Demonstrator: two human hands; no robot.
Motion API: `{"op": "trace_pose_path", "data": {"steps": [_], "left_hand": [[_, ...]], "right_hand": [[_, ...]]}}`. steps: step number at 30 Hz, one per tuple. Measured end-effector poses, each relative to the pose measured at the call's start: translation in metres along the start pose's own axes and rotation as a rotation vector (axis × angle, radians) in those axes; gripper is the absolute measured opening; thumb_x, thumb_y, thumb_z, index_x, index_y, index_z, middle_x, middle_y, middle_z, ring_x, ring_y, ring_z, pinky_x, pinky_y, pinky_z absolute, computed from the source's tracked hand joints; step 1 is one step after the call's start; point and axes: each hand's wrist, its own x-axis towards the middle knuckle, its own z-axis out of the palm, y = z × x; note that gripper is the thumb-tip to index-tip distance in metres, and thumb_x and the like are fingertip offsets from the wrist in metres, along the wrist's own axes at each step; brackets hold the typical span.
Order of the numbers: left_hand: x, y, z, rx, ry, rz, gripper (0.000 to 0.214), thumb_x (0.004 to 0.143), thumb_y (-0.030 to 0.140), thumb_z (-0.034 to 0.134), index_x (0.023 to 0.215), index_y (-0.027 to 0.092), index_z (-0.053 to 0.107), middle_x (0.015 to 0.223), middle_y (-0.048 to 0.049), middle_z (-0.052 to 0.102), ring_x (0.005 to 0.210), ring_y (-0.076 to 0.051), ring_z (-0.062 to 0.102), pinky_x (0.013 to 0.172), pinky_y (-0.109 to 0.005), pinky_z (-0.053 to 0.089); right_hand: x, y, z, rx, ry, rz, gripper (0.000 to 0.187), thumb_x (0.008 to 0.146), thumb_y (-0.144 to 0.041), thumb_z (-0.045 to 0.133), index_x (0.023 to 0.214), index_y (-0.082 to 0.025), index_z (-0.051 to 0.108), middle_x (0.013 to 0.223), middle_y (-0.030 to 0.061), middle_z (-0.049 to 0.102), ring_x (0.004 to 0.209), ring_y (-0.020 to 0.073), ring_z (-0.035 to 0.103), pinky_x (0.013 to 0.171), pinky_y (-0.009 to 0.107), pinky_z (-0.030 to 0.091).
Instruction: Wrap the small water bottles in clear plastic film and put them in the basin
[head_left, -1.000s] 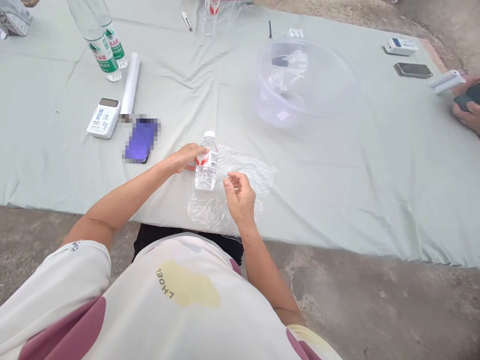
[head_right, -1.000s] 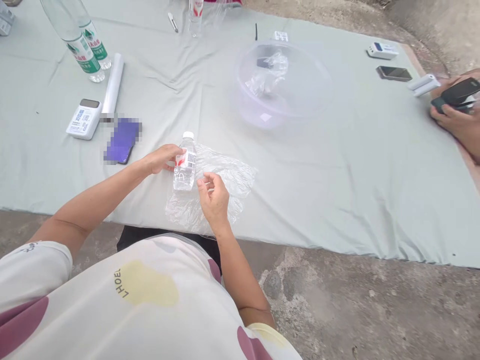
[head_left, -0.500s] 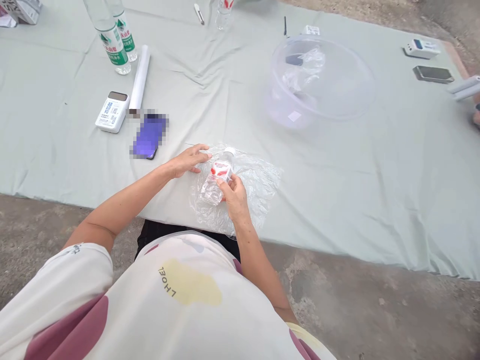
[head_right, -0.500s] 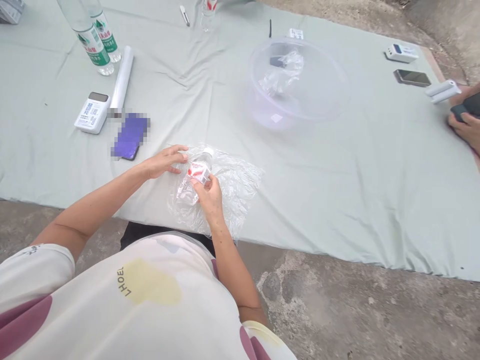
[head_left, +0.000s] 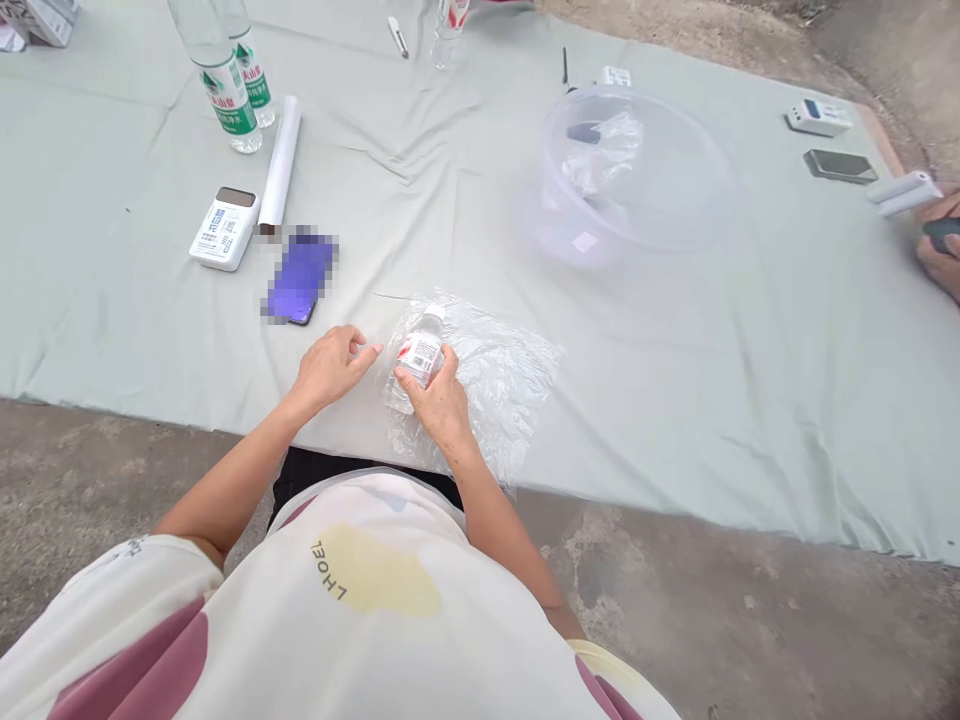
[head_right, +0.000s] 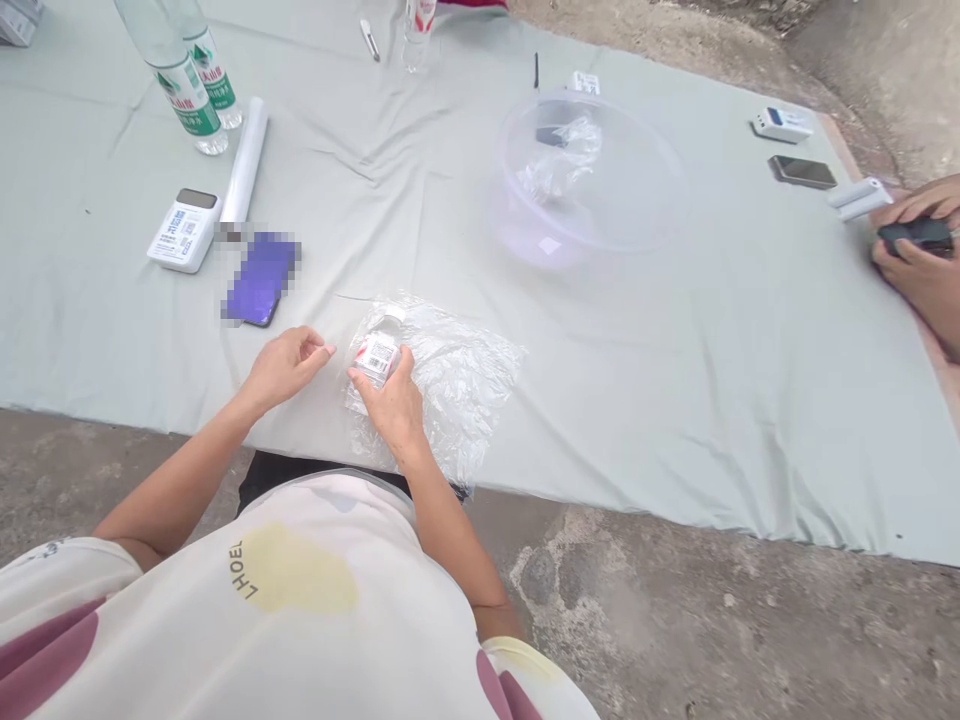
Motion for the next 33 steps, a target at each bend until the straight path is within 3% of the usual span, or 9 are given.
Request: {"op": "trace_pose_path", "data": {"steps": [2,4,8,14,19,22,27,30,33], "left_hand": [[-0.021,-0.006,0.007,0.112,-0.077,-0.015,0.043,0.087,0.063,0.052,0.089,0.022,0.062,0.096,-0.0087,0.065,0.087,-0.025,0.062,0.077,-0.035,0.046],[-0.039,-0.007,0.017,0.172,-0.107,-0.005,0.05,0.085,0.07,0.052,0.091,0.021,0.063,0.098,-0.0096,0.065,0.091,-0.027,0.063,0.076,-0.035,0.046],[-0.056,-0.004,0.036,0.246,-0.066,0.017,0.056,0.081,0.075,0.056,0.091,0.02,0.065,0.1,-0.0114,0.064,0.098,-0.03,0.062,0.077,-0.037,0.046],[-0.054,0.0,0.046,0.261,-0.052,0.007,0.054,0.082,0.073,0.056,0.089,0.02,0.066,0.098,-0.0119,0.063,0.097,-0.03,0.062,0.074,-0.037,0.044],[-0.058,0.001,0.049,0.247,-0.027,0.02,0.047,0.085,0.066,0.056,0.088,0.02,0.065,0.098,-0.0111,0.063,0.095,-0.028,0.061,0.069,-0.035,0.042],[-0.06,0.001,0.052,0.236,0.011,0.031,0.042,0.086,0.062,0.058,0.084,0.021,0.062,0.096,-0.0095,0.063,0.091,-0.025,0.06,0.068,-0.034,0.042],[-0.061,-0.002,0.061,0.265,0.147,0.135,0.034,0.086,0.054,0.064,0.08,0.02,0.058,0.095,-0.0085,0.064,0.089,-0.024,0.06,0.068,-0.033,0.043],[-0.062,-0.007,0.069,0.278,0.281,0.248,0.033,0.085,0.05,0.067,0.084,0.019,0.057,0.096,-0.0082,0.064,0.087,-0.022,0.061,0.064,-0.031,0.044],[-0.063,-0.011,0.076,0.269,0.394,0.364,0.033,0.085,0.049,0.068,0.09,0.018,0.056,0.099,-0.0086,0.065,0.082,-0.019,0.063,0.059,-0.029,0.046]], "right_hand": [[0.003,0.002,-0.008,-0.078,-0.016,-0.02,0.09,0.087,-0.073,0.045,0.151,-0.013,0.027,0.104,0.0124,0.071,0.095,0.0315,0.067,0.083,0.043,0.049],[0.014,0.001,-0.021,-0.158,0.051,-0.072,0.074,0.093,-0.07,0.037,0.143,-0.015,0.043,0.102,0.0114,0.07,0.094,0.0298,0.067,0.085,0.042,0.049],[0.057,-0.021,-0.049,-0.302,0.208,-0.333,0.043,0.101,-0.039,0.033,0.128,-0.02,0.06,0.118,0.0105,0.064,0.097,0.0236,0.063,0.087,0.036,0.047],[0.121,-0.071,-0.052,-0.8,-0.128,-0.597,0.044,0.088,-0.008,0.043,0.119,-0.023,0.07,0.123,0.0116,0.058,0.105,0.0264,0.058,0.08,0.035,0.046],[0.135,-0.087,-0.042,-1.02,-0.315,-0.619,0.035,0.081,-0.005,0.05,0.1,-0.021,0.075,0.118,0.0117,0.061,0.09,0.0231,0.059,0.07,0.031,0.04],[0.132,-0.083,-0.051,-0.998,-0.318,-0.665,0.033,0.083,-0.006,0.048,0.098,-0.02,0.073,0.113,0.0106,0.061,0.083,0.0208,0.058,0.065,0.031,0.035],[0.115,-0.056,-0.075,-0.92,-0.166,-0.706,0.03,0.089,-0.009,0.042,0.096,-0.02,0.069,0.1,0.0091,0.061,0.064,0.0156,0.05,0.058,0.03,0.028],[0.105,-0.031,-0.087,-0.836,-0.113,-0.717,0.029,0.088,-0.007,0.042,0.093,-0.019,0.067,0.09,0.0071,0.062,0.06,0.0151,0.049,0.058,0.029,0.03],[0.099,0.001,-0.093,-0.707,-0.039,-0.823,0.026,0.089,-0.009,0.043,0.09,-0.02,0.067,0.095,0.0067,0.067,0.066,0.0153,0.055,0.06,0.028,0.036]]}}
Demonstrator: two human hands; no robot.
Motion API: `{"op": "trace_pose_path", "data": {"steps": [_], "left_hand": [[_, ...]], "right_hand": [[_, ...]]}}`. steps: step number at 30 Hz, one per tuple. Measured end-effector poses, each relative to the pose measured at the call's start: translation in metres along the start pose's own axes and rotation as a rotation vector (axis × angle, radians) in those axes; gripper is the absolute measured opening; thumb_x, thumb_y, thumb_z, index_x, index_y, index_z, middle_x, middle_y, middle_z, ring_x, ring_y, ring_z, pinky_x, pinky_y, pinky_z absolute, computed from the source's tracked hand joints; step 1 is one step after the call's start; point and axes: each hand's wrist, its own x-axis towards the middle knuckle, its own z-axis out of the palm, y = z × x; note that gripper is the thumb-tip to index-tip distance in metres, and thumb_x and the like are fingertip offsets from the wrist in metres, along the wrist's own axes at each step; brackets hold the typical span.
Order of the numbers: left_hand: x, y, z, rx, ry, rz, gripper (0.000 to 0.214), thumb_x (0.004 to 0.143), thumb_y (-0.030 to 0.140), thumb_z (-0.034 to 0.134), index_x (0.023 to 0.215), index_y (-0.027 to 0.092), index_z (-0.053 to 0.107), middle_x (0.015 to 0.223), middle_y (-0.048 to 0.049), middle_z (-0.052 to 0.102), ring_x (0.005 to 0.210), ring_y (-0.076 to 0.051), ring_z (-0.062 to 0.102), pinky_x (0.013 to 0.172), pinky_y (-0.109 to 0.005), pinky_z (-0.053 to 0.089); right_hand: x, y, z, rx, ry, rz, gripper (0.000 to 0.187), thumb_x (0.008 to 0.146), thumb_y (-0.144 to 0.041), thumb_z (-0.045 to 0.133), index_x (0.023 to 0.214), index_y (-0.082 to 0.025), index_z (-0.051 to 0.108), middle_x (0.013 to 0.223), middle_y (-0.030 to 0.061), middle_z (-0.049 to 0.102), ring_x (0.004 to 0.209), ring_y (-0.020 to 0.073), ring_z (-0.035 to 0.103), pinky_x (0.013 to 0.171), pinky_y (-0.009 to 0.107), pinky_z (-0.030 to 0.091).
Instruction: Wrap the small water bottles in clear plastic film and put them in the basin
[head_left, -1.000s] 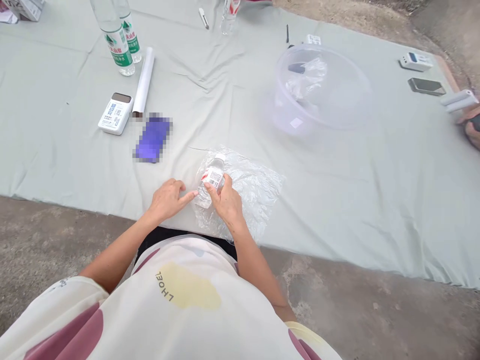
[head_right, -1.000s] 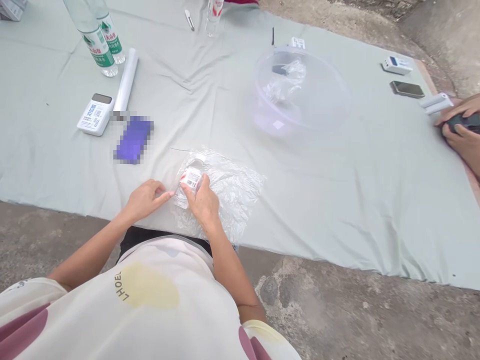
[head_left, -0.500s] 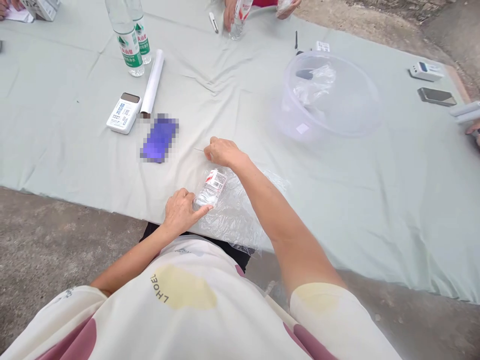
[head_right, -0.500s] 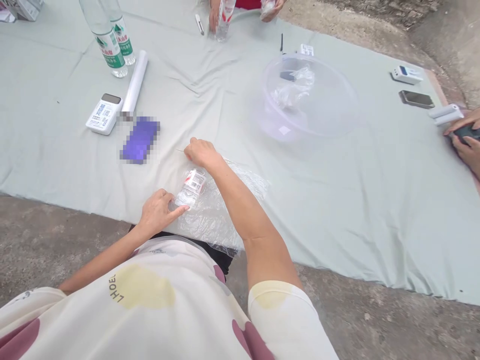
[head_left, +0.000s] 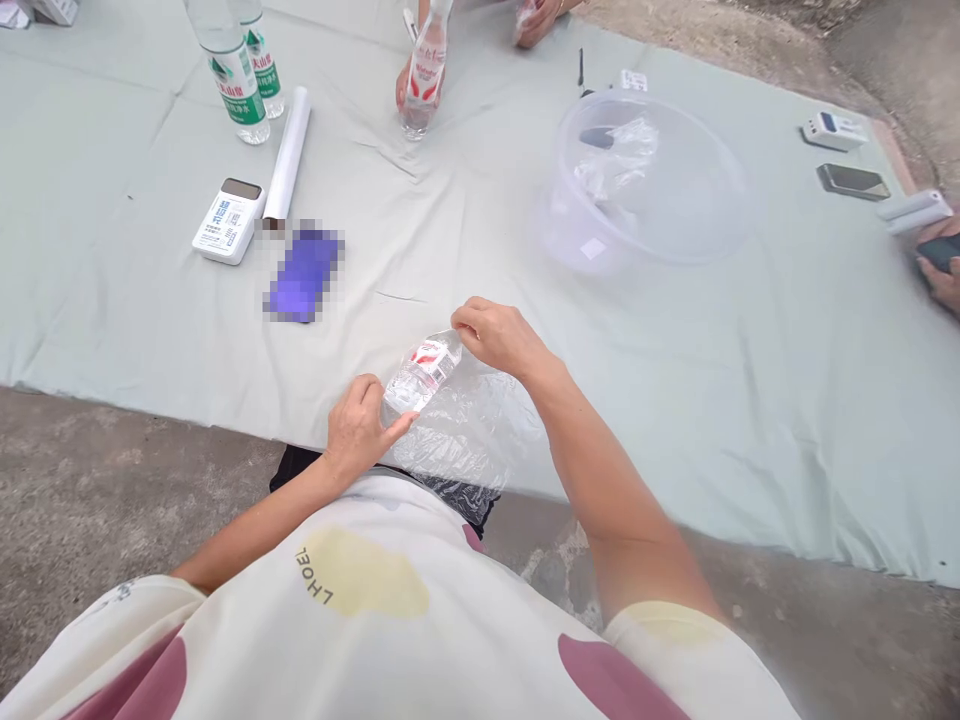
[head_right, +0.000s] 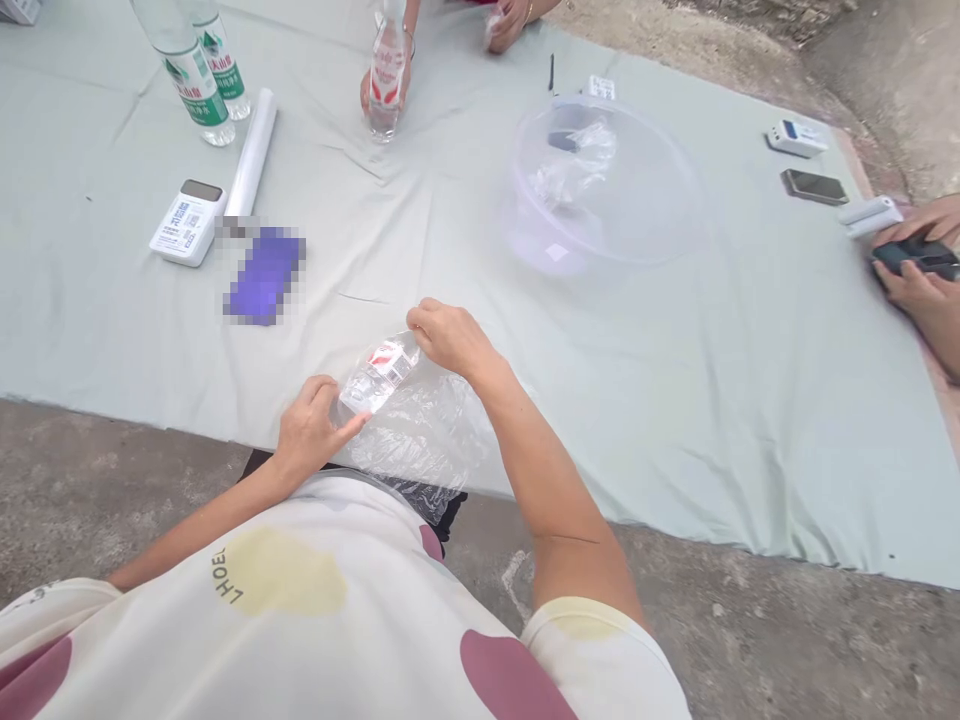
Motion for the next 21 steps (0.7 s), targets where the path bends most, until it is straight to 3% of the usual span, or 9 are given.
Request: {"op": "trace_pose_path", "data": {"steps": [6,11,14,18,21], "left_hand": [[-0.007,-0.003,0.011,-0.099,0.18,0.207,0.037,0.089,0.043,0.068,0.112,0.018,0.053,0.111,-0.0117,0.066,0.096,-0.02,0.069,0.072,-0.028,0.056],[-0.005,-0.009,0.018,-0.092,0.238,0.332,0.023,0.092,0.033,0.065,0.107,0.02,0.055,0.117,-0.0122,0.066,0.101,-0.022,0.07,0.077,-0.032,0.059],[0.008,-0.017,0.023,-0.037,0.296,0.388,0.017,0.091,0.03,0.066,0.103,0.021,0.056,0.115,-0.0104,0.065,0.108,-0.023,0.067,0.084,-0.036,0.059],[0.033,-0.034,0.03,0.037,0.395,0.434,0.014,0.089,0.025,0.067,0.099,0.021,0.059,0.113,-0.0102,0.063,0.113,-0.025,0.062,0.09,-0.042,0.056],[0.043,-0.049,0.033,0.062,0.405,0.435,0.01,0.089,0.023,0.067,0.097,0.021,0.06,0.114,-0.0116,0.064,0.117,-0.026,0.06,0.093,-0.044,0.054]], "right_hand": [[-0.051,0.013,0.043,0.089,0.333,0.018,0.026,0.097,-0.02,0.043,0.098,-0.023,0.069,0.105,0.008,0.069,0.087,0.0183,0.066,0.067,0.029,0.051],[-0.065,-0.003,0.069,0.315,0.56,0.076,0.03,0.1,-0.037,0.046,0.112,-0.018,0.066,0.112,0.0148,0.065,0.105,0.0228,0.065,0.079,0.034,0.059],[-0.039,-0.007,0.075,0.414,0.586,0.127,0.038,0.102,-0.044,0.039,0.112,-0.019,0.066,0.116,0.0148,0.064,0.109,0.0225,0.063,0.087,0.037,0.057],[0.02,-0.002,0.072,0.556,0.506,0.08,0.053,0.1,-0.058,0.031,0.111,-0.019,0.066,0.123,0.0146,0.062,0.112,0.0219,0.061,0.084,0.034,0.056],[0.056,-0.004,0.066,0.601,0.457,0.07,0.06,0.099,-0.063,0.028,0.103,-0.018,0.068,0.118,0.014,0.063,0.107,0.0215,0.06,0.086,0.033,0.054]]}}
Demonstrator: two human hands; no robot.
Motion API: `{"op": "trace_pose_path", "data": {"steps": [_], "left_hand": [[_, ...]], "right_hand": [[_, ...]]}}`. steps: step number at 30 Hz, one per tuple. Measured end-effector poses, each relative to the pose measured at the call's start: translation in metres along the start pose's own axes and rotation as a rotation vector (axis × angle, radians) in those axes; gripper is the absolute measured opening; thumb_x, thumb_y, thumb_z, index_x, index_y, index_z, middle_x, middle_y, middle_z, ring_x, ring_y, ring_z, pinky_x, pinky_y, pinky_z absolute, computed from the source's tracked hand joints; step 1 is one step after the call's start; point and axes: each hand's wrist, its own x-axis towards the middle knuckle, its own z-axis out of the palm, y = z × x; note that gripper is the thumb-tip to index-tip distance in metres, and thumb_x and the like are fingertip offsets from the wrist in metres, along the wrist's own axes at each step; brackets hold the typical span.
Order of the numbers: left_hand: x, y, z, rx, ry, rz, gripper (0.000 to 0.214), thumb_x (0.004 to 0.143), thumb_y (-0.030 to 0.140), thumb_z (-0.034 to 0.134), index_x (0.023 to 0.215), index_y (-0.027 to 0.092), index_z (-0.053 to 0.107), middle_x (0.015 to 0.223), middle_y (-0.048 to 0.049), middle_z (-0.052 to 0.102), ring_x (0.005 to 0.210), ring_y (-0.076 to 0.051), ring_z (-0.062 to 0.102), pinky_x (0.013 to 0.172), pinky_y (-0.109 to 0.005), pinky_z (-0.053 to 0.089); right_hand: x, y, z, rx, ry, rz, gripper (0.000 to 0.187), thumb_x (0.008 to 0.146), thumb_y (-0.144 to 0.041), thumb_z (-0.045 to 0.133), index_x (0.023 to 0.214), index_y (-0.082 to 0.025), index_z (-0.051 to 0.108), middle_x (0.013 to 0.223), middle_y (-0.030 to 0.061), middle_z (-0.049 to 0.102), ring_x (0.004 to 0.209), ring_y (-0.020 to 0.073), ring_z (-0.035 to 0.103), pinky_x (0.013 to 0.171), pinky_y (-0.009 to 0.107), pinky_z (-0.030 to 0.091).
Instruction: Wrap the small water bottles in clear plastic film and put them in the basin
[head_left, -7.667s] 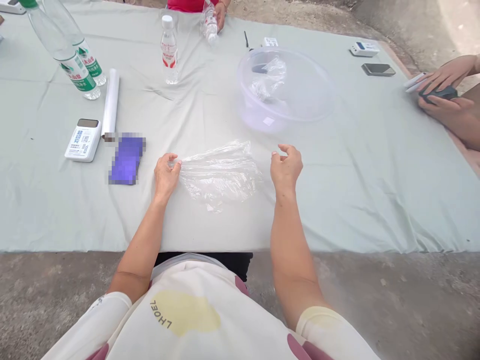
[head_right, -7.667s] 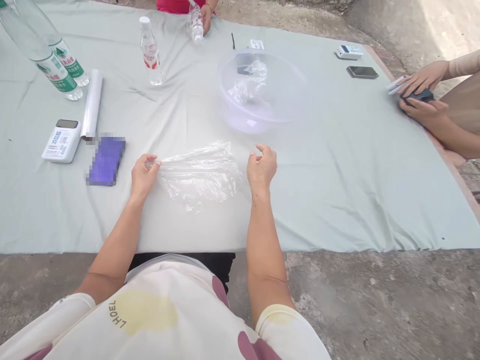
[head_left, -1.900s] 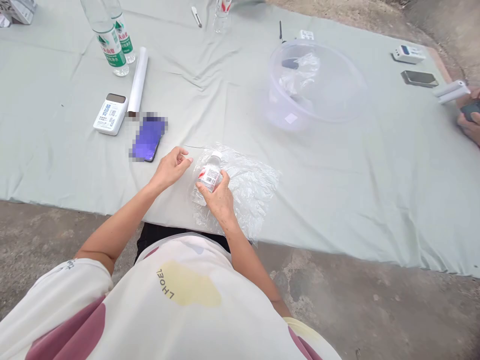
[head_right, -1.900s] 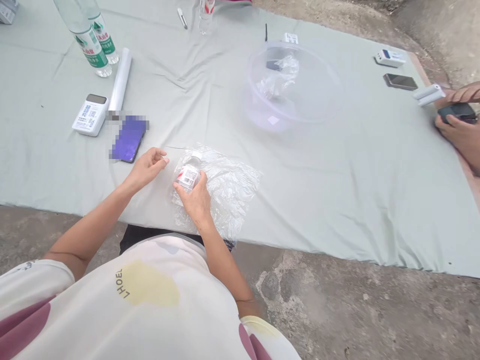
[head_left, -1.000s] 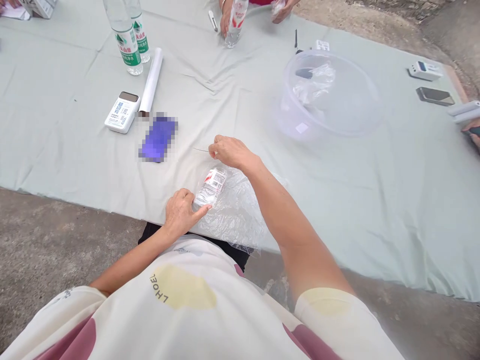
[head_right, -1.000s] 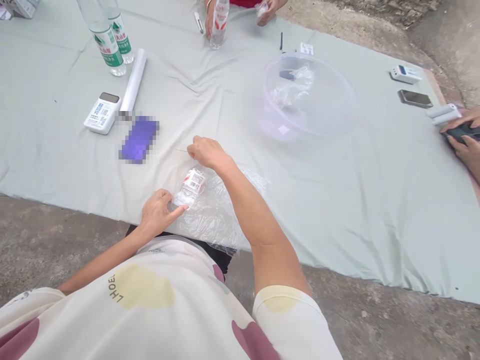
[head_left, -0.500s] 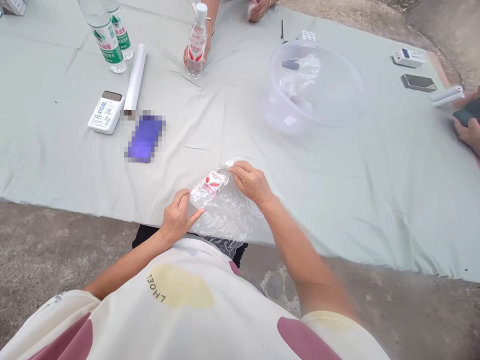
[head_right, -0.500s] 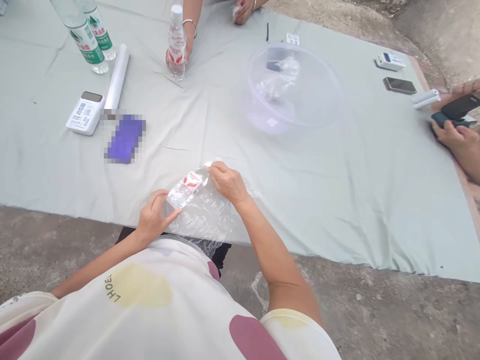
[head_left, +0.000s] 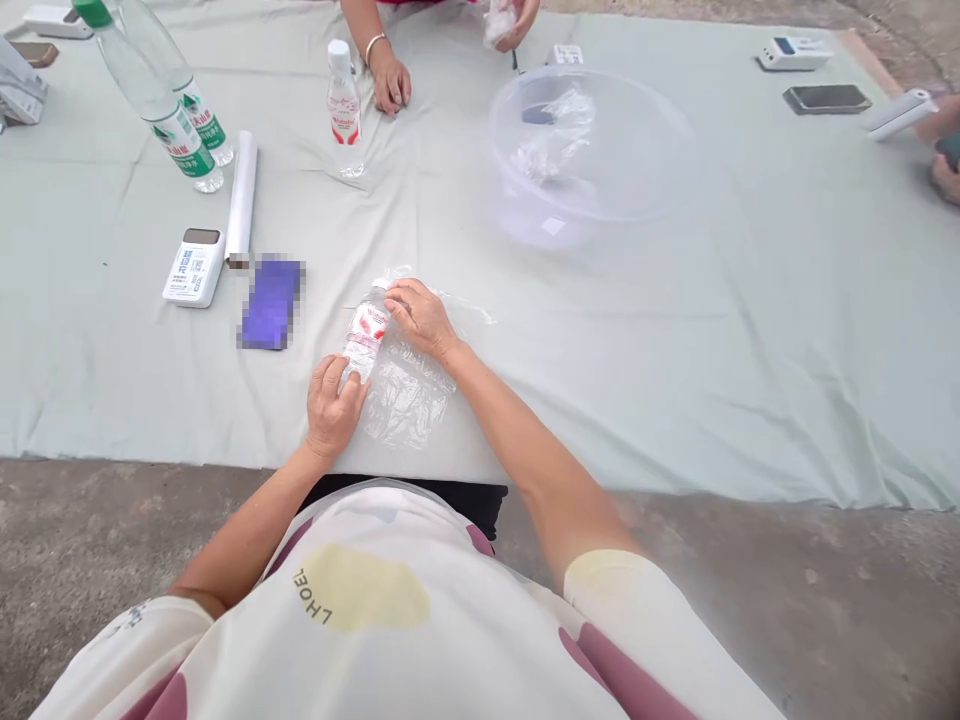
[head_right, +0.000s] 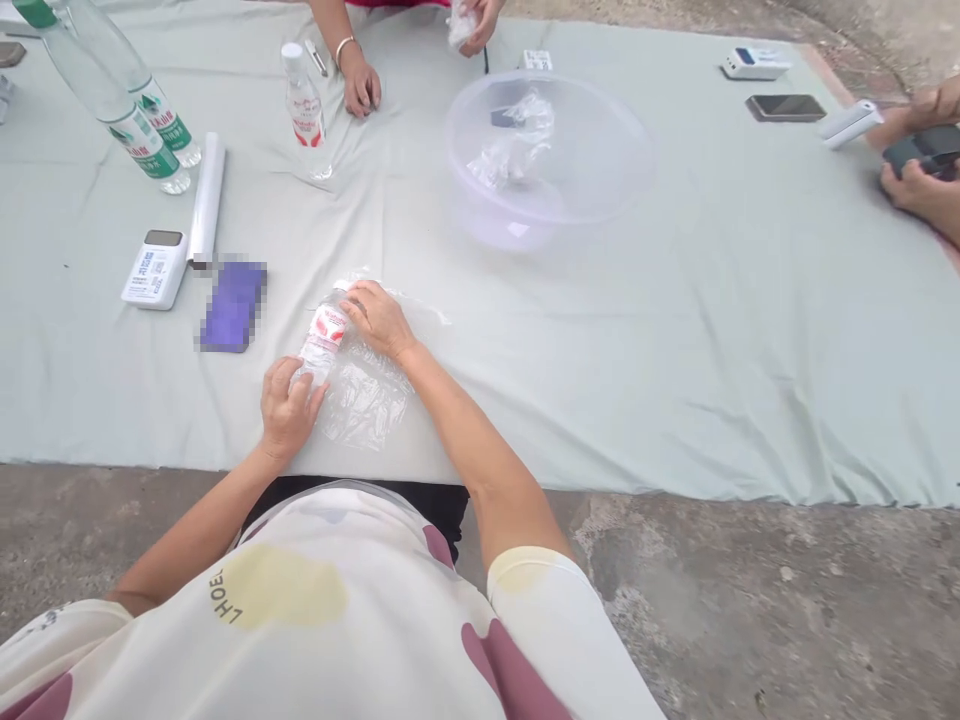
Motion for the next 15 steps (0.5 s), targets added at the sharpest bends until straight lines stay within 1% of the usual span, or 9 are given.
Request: {"op": "trace_pose_path", "data": {"steps": [2,5,7,8,10,11,13,15], "left_hand": [[-0.002,-0.007,0.0,0.002,-0.012,0.001,0.009,0.089,0.021,0.066,0.096,0.021,0.061,0.114,-0.0116,0.066,0.119,-0.027,0.059,0.094,-0.044,0.052],[-0.004,-0.008,-0.003,0.013,-0.021,0.049,0.011,0.089,0.015,0.066,0.096,0.022,0.062,0.112,-0.0107,0.069,0.119,-0.027,0.06,0.092,-0.042,0.05],[-0.003,-0.003,-0.005,0.039,-0.045,0.122,0.015,0.088,0.009,0.064,0.094,0.022,0.063,0.11,-0.0087,0.072,0.118,-0.026,0.062,0.089,-0.04,0.048],[-0.002,0.0,-0.006,0.055,-0.071,0.172,0.016,0.088,0.007,0.063,0.093,0.023,0.063,0.11,-0.0073,0.073,0.117,-0.026,0.063,0.088,-0.039,0.047],[0.003,0.007,-0.008,0.078,-0.149,0.275,0.018,0.089,0.005,0.06,0.089,0.023,0.063,0.11,-0.0042,0.074,0.117,-0.024,0.064,0.089,-0.037,0.045],[0.006,0.011,-0.01,0.077,-0.19,0.312,0.017,0.089,0.005,0.06,0.087,0.022,0.063,0.111,-0.0032,0.074,0.117,-0.024,0.064,0.09,-0.037,0.044],[0.012,0.019,-0.013,0.059,-0.258,0.352,0.013,0.09,0.01,0.059,0.086,0.021,0.063,0.111,-0.0032,0.074,0.118,-0.023,0.064,0.092,-0.037,0.043],[0.018,0.026,-0.016,0.034,-0.309,0.369,0.007,0.092,0.017,0.059,0.088,0.02,0.063,0.108,-0.005,0.073,0.118,-0.025,0.063,0.093,-0.038,0.042]], "right_hand": [[0.008,-0.005,0.006,0.001,-0.006,0.024,0.061,0.099,-0.064,0.028,0.099,-0.019,0.068,0.116,0.0131,0.064,0.107,0.0216,0.06,0.091,0.034,0.051],[0.001,-0.008,0.008,0.031,0.015,0.057,0.062,0.098,-0.065,0.027,0.106,-0.018,0.067,0.119,0.0132,0.065,0.111,0.0227,0.06,0.096,0.037,0.049],[-0.007,-0.004,0.004,0.056,0.016,0.066,0.062,0.098,-0.065,0.027,0.111,-0.019,0.067,0.12,0.0127,0.066,0.115,0.0232,0.06,0.1,0.039,0.048],[-0.01,-0.001,0.001,0.062,0.008,0.07,0.062,0.098,-0.066,0.028,0.11,-0.02,0.068,0.12,0.0121,0.066,0.117,0.0234,0.059,0.103,0.04,0.046],[-0.012,0.007,-0.01,0.076,-0.021,0.099,0.06,0.096,-0.067,0.031,0.099,-0.021,0.07,0.122,0.011,0.066,0.12,0.0241,0.058,0.106,0.041,0.044],[-0.01,0.011,-0.016,0.098,-0.041,0.142,0.06,0.096,-0.067,0.033,0.092,-0.021,0.071,0.124,0.0104,0.066,0.12,0.0243,0.058,0.106,0.04,0.045],[-0.004,0.018,-0.029,0.184,-0.086,0.293,0.058,0.095,-0.066,0.038,0.082,-0.02,0.071,0.123,0.0099,0.067,0.111,0.0241,0.063,0.098,0.039,0.05],[0.005,0.024,-0.041,0.294,-0.104,0.477,0.054,0.094,-0.064,0.043,0.082,-0.019,0.071,0.113,0.01,0.071,0.097,0.0225,0.067,0.086,0.036,0.055]]}}
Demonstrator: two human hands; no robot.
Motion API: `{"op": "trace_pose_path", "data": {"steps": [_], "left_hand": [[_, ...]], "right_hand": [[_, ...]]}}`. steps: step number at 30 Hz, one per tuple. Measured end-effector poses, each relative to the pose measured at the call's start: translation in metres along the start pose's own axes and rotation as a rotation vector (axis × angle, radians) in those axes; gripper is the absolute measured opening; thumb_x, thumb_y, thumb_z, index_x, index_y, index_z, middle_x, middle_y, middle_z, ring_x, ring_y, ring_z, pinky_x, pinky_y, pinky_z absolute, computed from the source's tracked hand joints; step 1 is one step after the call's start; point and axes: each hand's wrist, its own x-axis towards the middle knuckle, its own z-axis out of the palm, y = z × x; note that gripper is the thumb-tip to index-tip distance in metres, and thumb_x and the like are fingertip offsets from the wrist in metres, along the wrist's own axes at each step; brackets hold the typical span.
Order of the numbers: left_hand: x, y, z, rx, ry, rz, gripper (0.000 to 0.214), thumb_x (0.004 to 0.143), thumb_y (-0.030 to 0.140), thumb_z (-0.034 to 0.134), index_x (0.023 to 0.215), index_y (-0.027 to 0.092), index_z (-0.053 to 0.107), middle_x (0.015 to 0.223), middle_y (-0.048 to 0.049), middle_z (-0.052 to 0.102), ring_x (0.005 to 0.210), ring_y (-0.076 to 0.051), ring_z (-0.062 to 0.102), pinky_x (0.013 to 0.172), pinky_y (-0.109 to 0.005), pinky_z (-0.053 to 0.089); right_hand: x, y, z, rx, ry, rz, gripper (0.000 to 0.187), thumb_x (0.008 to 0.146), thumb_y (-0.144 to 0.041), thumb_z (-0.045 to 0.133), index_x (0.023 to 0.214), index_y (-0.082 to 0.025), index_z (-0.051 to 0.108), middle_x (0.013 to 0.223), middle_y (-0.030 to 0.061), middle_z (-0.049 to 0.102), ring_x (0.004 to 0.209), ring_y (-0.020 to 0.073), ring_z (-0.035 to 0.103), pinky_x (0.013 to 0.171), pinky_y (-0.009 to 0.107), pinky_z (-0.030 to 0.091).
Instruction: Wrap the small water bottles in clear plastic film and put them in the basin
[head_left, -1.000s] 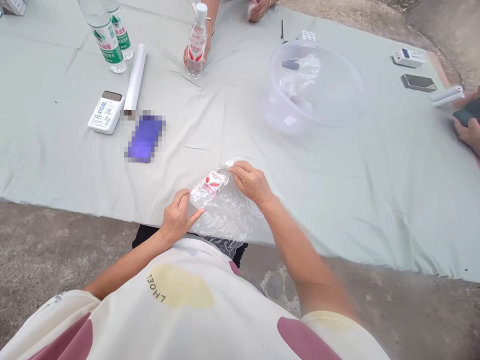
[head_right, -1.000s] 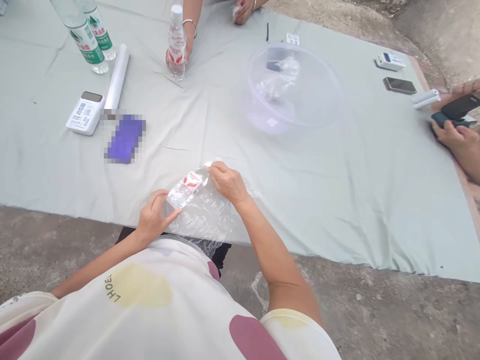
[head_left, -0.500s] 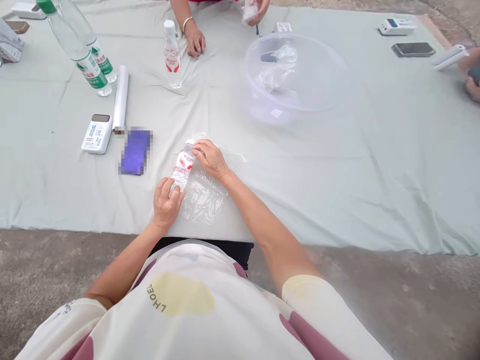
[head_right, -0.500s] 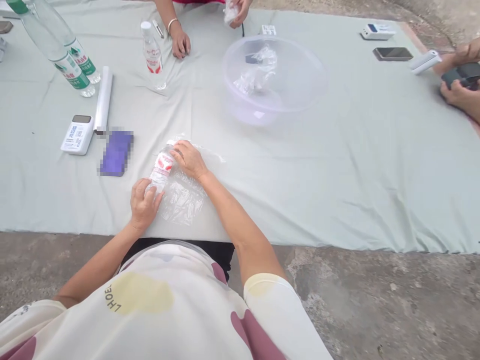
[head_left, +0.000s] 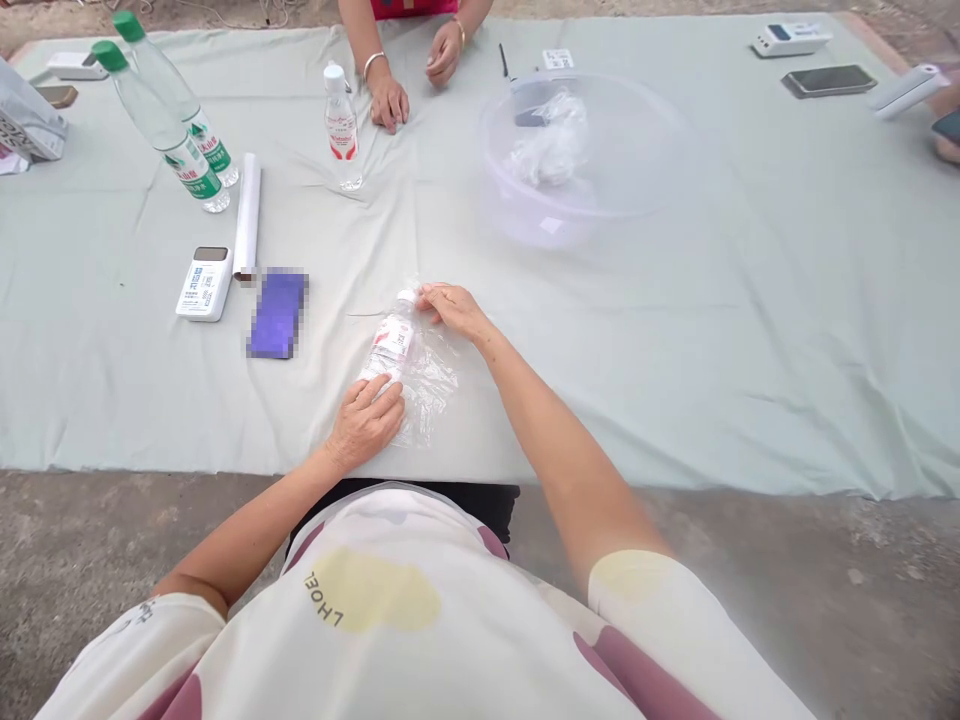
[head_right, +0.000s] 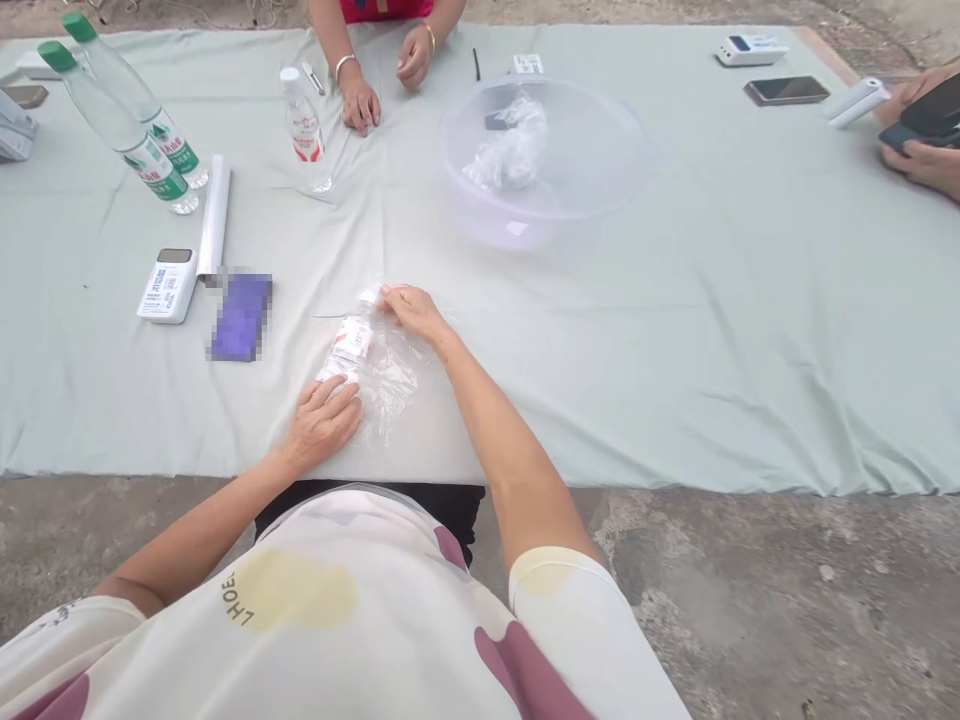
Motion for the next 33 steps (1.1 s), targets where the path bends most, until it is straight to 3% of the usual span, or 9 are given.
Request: {"op": "trace_pose_path", "data": {"steps": [5,9,13,16,18,21,25,28,33], "left_hand": [[0.012,0.014,-0.007,-0.144,-0.135,0.093,0.014,0.096,0.028,0.054,0.093,0.018,0.063,0.097,-0.0088,0.07,0.116,-0.026,0.061,0.093,-0.039,0.043],[0.02,0.034,-0.001,-0.399,-0.339,0.127,0.023,0.098,0.033,0.045,0.097,0.018,0.062,0.1,-0.0136,0.066,0.104,-0.028,0.06,0.091,-0.043,0.044],[0.026,0.055,0.0,-0.703,-0.442,0.06,0.019,0.093,0.036,0.053,0.096,0.018,0.061,0.099,-0.0152,0.065,0.1,-0.031,0.059,0.089,-0.046,0.044],[0.028,0.063,-0.013,-0.837,-0.396,0.119,0.016,0.094,0.034,0.053,0.096,0.021,0.063,0.098,-0.0118,0.066,0.092,-0.025,0.062,0.08,-0.039,0.046],[0.03,0.06,-0.023,-0.824,-0.238,0.094,0.017,0.097,0.03,0.048,0.099,0.023,0.063,0.094,-0.0079,0.068,0.084,-0.021,0.062,0.075,-0.035,0.046],[0.034,0.049,-0.028,-0.608,0.021,-0.206,0.021,0.097,0.034,0.05,0.109,0.021,0.062,0.096,-0.0085,0.068,0.088,-0.022,0.064,0.079,-0.036,0.047],[0.03,0.042,-0.008,-0.381,-0.126,-0.43,0.076,0.073,0.063,0.075,0.125,0.011,0.056,0.127,-0.0245,0.061,0.127,-0.043,0.052,0.1,-0.056,0.042],[0.023,0.05,0.01,-0.38,-0.305,-0.417,0.073,0.062,0.05,0.088,0.117,0.012,0.059,0.137,-0.0296,0.054,0.138,-0.05,0.041,0.107,-0.065,0.033],[0.021,0.062,0.016,-0.619,-0.36,-0.382,0.031,0.076,0.018,0.075,0.103,0.018,0.06,0.13,-0.0202,0.062,0.134,-0.039,0.051,0.106,-0.057,0.039]], "right_hand": [[0.006,-0.008,-0.025,0.068,0.18,0.137,0.031,0.093,-0.046,0.056,0.095,-0.018,0.07,0.1,0.0073,0.072,0.085,0.0194,0.069,0.075,0.032,0.056],[-0.008,-0.015,-0.034,0.002,0.353,0.043,0.028,0.095,-0.04,0.05,0.1,-0.019,0.068,0.107,0.0061,0.07,0.087,0.019,0.068,0.082,0.037,0.055],[-0.034,-0.013,-0.028,-0.212,0.271,-0.135,0.033,0.088,-0.046,0.062,0.108,-0.021,0.07,0.116,0.0092,0.069,0.105,0.0259,0.063,0.096,0.046,0.05],[-0.057,-0.001,-0.023,-0.308,0.148,-0.127,0.031,0.087,-0.041,0.062,0.11,-0.022,0.072,0.126,0.0111,0.065,0.118,0.0296,0.058,0.096,0.046,0.05],[-0.073,0.011,-0.022,-0.313,0.174,-0.085,0.034,0.09,-0.042,0.057,0.114,-0.022,0.07,0.129,0.0117,0.064,0.122,0.0297,0.056,0.099,0.048,0.048],[-0.093,0.029,-0.025,-0.336,0.313,-0.067,0.045,0.092,-0.052,0.051,0.122,-0.021,0.066,0.135,0.0135,0.059,0.13,0.0311,0.049,0.11,0.053,0.038],[-0.114,0.05,-0.025,-0.389,0.448,-0.022,0.052,0.094,-0.062,0.039,0.11,-0.021,0.068,0.136,0.0156,0.058,0.136,0.034,0.042,0.114,0.06,0.028],[-0.128,0.058,-0.022,-0.362,0.524,0.029,0.057,0.094,-0.067,0.034,0.086,-0.02,0.065,0.137,0.0168,0.057,0.14,0.0347,0.038,0.115,0.061,0.025],[-0.148,0.044,-0.011,-0.001,0.632,0.045,0.049,0.087,-0.069,0.048,0.082,-0.021,0.058,0.123,0.0145,0.066,0.121,0.0294,0.057,0.106,0.053,0.041]]}}
